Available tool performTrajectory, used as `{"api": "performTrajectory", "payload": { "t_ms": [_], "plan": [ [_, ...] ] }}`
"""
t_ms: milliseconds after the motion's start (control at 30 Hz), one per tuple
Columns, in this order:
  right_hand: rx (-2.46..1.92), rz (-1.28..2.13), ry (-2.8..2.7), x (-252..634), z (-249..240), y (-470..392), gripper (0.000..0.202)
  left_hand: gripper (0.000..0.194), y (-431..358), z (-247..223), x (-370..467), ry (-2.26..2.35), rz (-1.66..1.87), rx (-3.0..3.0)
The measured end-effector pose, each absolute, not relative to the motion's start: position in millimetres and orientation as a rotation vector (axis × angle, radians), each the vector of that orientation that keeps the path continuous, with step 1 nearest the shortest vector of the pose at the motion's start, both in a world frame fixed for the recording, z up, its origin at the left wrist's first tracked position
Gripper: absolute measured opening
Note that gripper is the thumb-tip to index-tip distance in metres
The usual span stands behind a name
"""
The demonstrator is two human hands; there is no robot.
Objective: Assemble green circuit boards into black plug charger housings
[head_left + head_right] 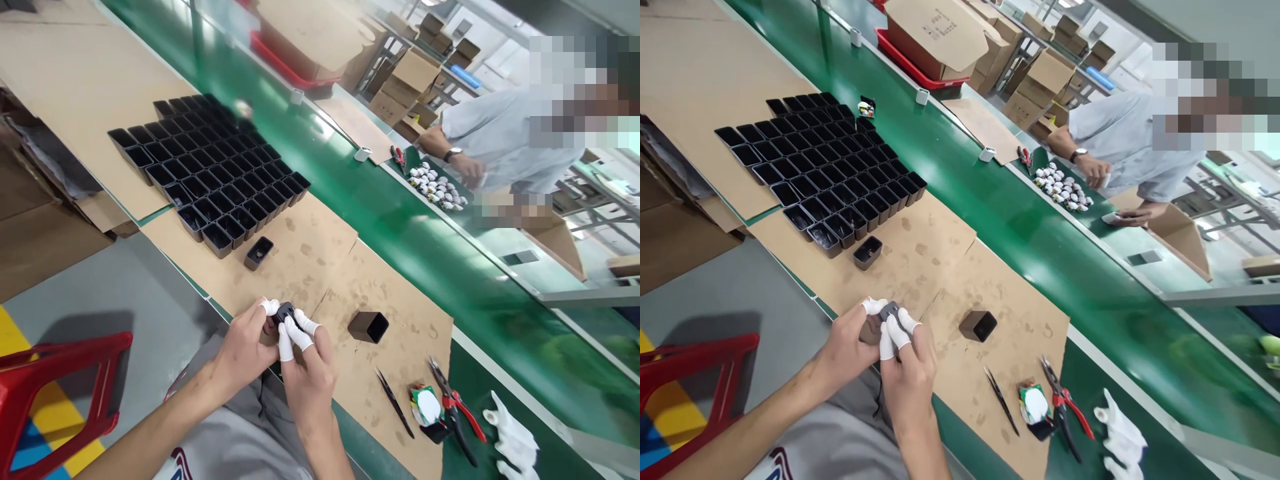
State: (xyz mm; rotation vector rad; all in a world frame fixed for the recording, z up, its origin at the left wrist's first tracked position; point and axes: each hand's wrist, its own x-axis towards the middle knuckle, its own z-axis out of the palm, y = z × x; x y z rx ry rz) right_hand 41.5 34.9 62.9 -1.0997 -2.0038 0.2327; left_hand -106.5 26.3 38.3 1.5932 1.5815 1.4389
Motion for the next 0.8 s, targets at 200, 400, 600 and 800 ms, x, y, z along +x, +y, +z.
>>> {"api": "performTrajectory", "payload": {
  "t_ms": [200, 400, 600, 800],
  "plan": [
    [-0.931, 0.183, -2.222, 69.4, 73.7, 37.1, 0.044, 0.035, 24.2, 50.9, -110.0, 1.544, 1.468, 1.587],
    [-0.956, 0.122, -2.253, 62.9, 70.8, 30.9, 0.054, 0.027, 20.1, 50.9, -107.8, 1.619, 1.412, 1.549],
    [-0.983, 0.147, -2.202, 60.5, 56.3, 32.8, 0.053, 0.028, 23.5, 40.0, -109.4, 1.581, 1.41, 1.576],
    [-1.02, 0.159, -2.074, 59.4, 53.6, 24.1, 0.07, 0.039, 17.5, 38.8, -116.0, 1.427, 1.512, 1.565]
  ]
}}
